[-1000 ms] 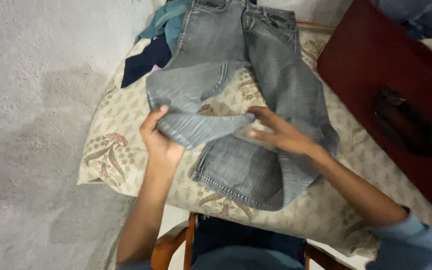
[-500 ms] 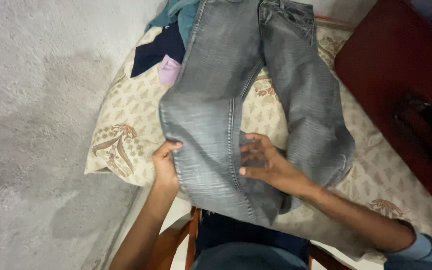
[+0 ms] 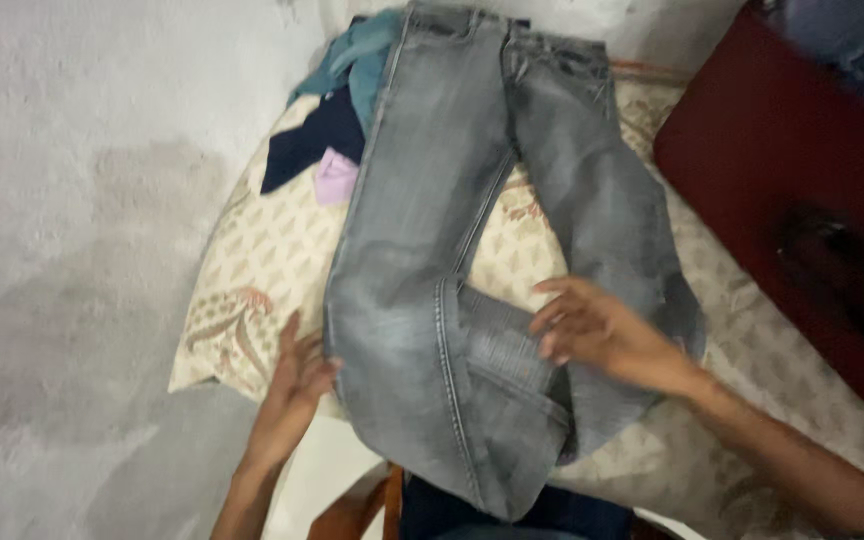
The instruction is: The person folds a pair of grey jeans on a bed, smoothing the fabric and folding the legs and waistband before placing them into a red suitcase. They then pick up a teal t-shirt from a pile of clothes, unfold it, and smooth it out on the bed.
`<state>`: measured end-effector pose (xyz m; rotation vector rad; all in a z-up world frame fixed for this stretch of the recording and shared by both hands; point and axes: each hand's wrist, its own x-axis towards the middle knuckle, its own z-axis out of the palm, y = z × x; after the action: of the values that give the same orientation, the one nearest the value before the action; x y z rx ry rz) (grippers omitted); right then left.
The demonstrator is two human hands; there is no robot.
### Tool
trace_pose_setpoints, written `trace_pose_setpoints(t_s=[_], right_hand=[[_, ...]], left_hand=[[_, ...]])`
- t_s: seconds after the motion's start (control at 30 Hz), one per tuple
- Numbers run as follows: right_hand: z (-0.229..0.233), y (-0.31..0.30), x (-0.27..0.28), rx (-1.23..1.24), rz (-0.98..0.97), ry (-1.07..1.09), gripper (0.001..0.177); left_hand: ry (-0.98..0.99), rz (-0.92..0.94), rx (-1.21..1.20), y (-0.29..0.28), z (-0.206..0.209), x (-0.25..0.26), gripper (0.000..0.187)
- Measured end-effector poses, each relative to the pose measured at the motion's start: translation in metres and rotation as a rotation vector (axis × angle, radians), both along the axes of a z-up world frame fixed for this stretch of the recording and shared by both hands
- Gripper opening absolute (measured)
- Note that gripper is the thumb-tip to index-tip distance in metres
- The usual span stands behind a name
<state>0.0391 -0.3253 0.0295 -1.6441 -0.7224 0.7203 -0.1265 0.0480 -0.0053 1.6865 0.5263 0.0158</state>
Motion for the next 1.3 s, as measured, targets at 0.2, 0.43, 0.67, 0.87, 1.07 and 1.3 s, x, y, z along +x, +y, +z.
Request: trace_pose_setpoints(t_s=[0.2,0.43,0.67,0.87,1.07,1.3], right_hand=[[0.013,-0.029,0.119,-0.255,-0.549,-0.292,0.062],[-0.01,-0.01,0.296,-0.422,-0.815,-0.361,0.073],[-0.079,0.005,0.443,-0.63,-1.012,-0.4,0.097],[-0.122,0.004,0.523,-0.658,-1.063,-0.358,0.08],[-0.078,0.016,0.511,0.009,-1.165,-1.319,0.034],[-0.048,0.043,0.523,-0.179,-0.944,-0.822,0.048]], left_hand=[[-0.424,-0.09,0.511,0.015,0.039,0.042,0.077],[-0.486,-0.162,0.615,0.01,0.048,0.249,0.066],[-0.485,0.018,1.155,0.027,0.022,0.463,0.062],[-0.253,0.195,1.134,0.03,0.023,0.546,0.061],[-0.606,0.285,0.937,0.038,0.045,0.56,0.041],[-0.491,0.317,0.995,0.088,0.025,0.547,0.063]])
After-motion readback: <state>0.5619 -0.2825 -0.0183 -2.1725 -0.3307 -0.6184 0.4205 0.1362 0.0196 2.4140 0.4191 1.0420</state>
